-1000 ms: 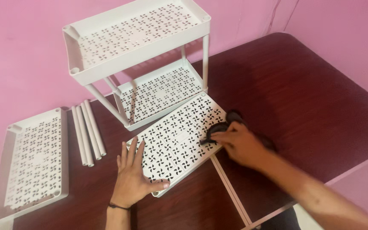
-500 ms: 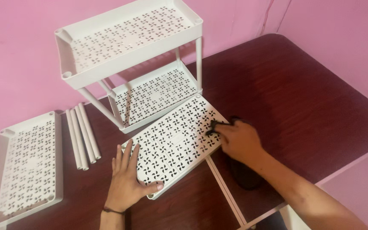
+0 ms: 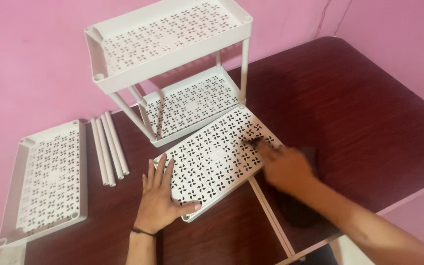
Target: The person wipes white perforated plastic shelves with a cloth, then inserts white cylindrical legs into the shelf corners. The person handles multiple shelf trays and leg pieces on a wooden table.
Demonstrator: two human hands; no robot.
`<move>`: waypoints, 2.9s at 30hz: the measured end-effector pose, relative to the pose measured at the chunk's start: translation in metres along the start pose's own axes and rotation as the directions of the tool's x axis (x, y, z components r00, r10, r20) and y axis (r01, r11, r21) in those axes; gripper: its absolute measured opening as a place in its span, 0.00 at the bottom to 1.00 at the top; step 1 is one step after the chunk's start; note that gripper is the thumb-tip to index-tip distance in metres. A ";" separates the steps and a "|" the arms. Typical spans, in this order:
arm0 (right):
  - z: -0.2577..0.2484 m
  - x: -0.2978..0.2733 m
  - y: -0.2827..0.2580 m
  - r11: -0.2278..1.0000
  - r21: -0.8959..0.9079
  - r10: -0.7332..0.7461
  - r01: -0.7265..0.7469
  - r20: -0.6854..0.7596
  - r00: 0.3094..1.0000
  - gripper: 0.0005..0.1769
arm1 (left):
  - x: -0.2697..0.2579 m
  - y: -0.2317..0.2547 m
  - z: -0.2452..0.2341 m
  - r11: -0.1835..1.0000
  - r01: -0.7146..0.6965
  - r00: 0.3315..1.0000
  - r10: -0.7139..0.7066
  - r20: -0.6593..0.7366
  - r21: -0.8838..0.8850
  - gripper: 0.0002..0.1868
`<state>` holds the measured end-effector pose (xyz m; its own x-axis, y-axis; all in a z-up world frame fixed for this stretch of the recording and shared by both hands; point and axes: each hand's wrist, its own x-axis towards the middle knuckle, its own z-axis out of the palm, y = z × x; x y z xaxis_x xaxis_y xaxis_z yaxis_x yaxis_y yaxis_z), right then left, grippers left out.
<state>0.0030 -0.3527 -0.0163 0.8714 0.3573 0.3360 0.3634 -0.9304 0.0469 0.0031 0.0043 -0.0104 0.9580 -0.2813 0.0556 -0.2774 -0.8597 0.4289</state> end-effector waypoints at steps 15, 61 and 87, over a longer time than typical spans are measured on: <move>-0.023 0.022 -0.030 0.960 0.276 -0.008 -0.040 0.170 0.985 0.16 | 0.000 0.000 -0.001 0.998 -0.003 1.000 0.003 0.007 -0.062 0.86; 0.007 0.087 -0.110 0.719 0.552 -0.360 0.422 -0.224 0.906 0.08 | -0.007 -0.023 -0.005 0.986 -0.012 1.000 0.012 -0.001 -0.167 0.90; 0.013 0.088 -0.130 0.767 0.587 -0.232 0.261 -0.126 0.964 0.09 | -0.009 -0.023 -0.005 0.980 -0.039 0.999 0.034 -0.026 -0.196 0.91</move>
<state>0.0373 -0.1993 -0.0050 0.7146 0.5504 0.4317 0.6994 -0.5724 -0.4280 0.0016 0.0288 -0.0168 0.9496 -0.2993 0.0937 -0.2945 -0.7481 0.5946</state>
